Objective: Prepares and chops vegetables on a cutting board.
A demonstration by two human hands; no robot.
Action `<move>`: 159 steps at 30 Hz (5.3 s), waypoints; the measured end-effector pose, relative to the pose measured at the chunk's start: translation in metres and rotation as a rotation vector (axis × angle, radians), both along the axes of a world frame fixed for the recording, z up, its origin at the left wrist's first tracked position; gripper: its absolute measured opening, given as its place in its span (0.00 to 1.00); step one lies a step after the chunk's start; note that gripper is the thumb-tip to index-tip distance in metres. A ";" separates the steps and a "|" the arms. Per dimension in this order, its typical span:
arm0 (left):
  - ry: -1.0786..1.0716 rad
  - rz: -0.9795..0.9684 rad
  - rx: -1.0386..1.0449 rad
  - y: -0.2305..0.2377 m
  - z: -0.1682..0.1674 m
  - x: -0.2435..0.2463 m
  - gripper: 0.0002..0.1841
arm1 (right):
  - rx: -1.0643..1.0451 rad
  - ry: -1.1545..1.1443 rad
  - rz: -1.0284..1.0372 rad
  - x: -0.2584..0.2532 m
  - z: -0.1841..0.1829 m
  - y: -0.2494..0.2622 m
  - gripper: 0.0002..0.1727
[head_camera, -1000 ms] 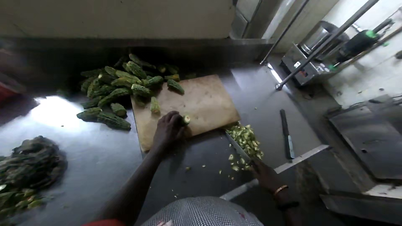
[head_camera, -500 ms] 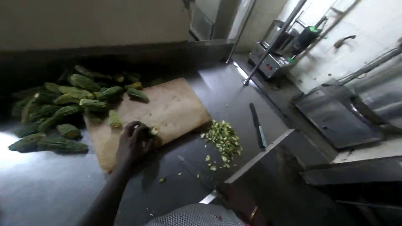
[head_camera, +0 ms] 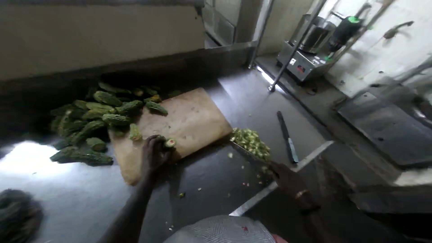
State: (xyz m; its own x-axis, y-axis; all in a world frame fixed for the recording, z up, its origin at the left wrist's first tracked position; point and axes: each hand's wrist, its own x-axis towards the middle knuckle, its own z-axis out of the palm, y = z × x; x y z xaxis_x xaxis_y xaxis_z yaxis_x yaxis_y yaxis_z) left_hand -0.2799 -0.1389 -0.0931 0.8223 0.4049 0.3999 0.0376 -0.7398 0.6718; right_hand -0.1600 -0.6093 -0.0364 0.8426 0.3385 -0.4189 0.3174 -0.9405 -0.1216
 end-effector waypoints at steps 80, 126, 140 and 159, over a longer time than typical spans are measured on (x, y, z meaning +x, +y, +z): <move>0.060 0.275 -0.120 -0.012 0.004 -0.026 0.27 | 0.299 0.419 0.170 -0.029 -0.001 0.184 0.28; 0.171 0.663 -0.463 -0.007 -0.011 -0.097 0.35 | 0.465 -0.066 -0.154 0.109 -0.018 0.223 0.24; 0.298 0.223 0.192 -0.054 0.027 -0.041 0.22 | 0.429 0.221 -0.084 -0.013 -0.015 0.148 0.32; 0.268 -0.295 0.064 -0.053 0.010 0.025 0.10 | 0.229 0.168 0.128 -0.051 0.008 0.131 0.32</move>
State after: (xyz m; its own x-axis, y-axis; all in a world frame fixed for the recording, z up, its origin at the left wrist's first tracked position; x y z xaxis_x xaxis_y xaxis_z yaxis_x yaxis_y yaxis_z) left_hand -0.2551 -0.1914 -0.0826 0.9780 0.1167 0.1728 -0.0156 -0.7853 0.6190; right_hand -0.2115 -0.4783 -0.0286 0.7124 0.5393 -0.4491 0.3895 -0.8362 -0.3862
